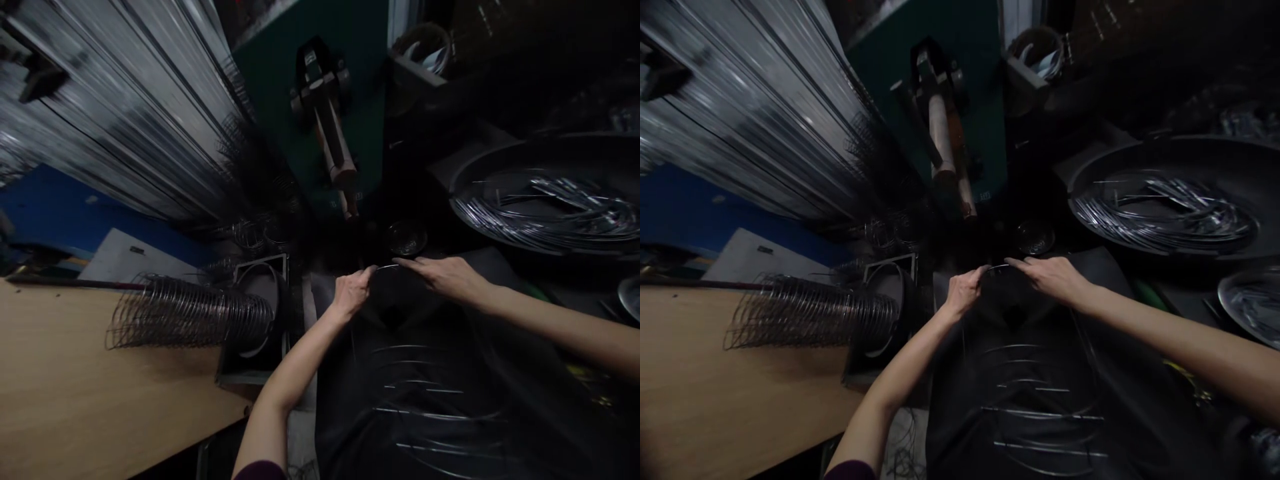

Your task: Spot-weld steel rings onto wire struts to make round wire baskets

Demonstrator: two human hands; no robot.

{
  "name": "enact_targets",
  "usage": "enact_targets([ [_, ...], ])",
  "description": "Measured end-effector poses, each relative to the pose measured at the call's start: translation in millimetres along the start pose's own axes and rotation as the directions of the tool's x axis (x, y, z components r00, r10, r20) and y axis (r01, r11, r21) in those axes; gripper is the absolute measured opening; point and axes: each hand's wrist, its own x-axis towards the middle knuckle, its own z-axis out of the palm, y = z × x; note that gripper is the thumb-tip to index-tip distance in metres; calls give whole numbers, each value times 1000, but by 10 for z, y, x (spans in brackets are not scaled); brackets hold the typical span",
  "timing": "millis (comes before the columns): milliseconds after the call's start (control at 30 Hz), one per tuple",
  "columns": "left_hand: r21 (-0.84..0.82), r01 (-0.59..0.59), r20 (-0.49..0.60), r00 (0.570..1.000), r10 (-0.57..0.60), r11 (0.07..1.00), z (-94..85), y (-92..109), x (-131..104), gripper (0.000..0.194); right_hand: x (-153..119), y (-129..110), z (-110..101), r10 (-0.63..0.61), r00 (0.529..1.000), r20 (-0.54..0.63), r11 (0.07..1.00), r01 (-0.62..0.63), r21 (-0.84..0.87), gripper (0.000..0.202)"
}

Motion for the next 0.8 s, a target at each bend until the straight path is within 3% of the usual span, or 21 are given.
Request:
enact_targets([
  [67,-32,17,14,1000,-17,999,29,-19,1,38,-6,12,37,-19,994,110,989,35,-142,58],
  [233,-127,-24,-14,1000,23,992,17,-82,48,36,70,56,28,-10,982,190,986,42,-163,66],
  [433,236,-15,28,1000,9,972,-558,-140,269,40,508,-38,-356,40,984,174,995,-22,-102,53],
  [500,285,-18,20,1000,13,958,-744,-159,317,39,612,-84,-471,72,987,145,997,-66,-46,47],
  [600,164,-27,-19,999,31,986,-912,-206,373,34,720,-124,-571,113,986,121,993,-111,-29,44],
  [700,28,-33,-65,997,35,999,-1004,-255,449,34,831,-122,-623,99,988,115,988,-84,-126,46],
  [800,39,6,-97,995,-3,999,-1083,-275,524,34,948,-101,-667,72,994,86,981,-55,-188,49],
])
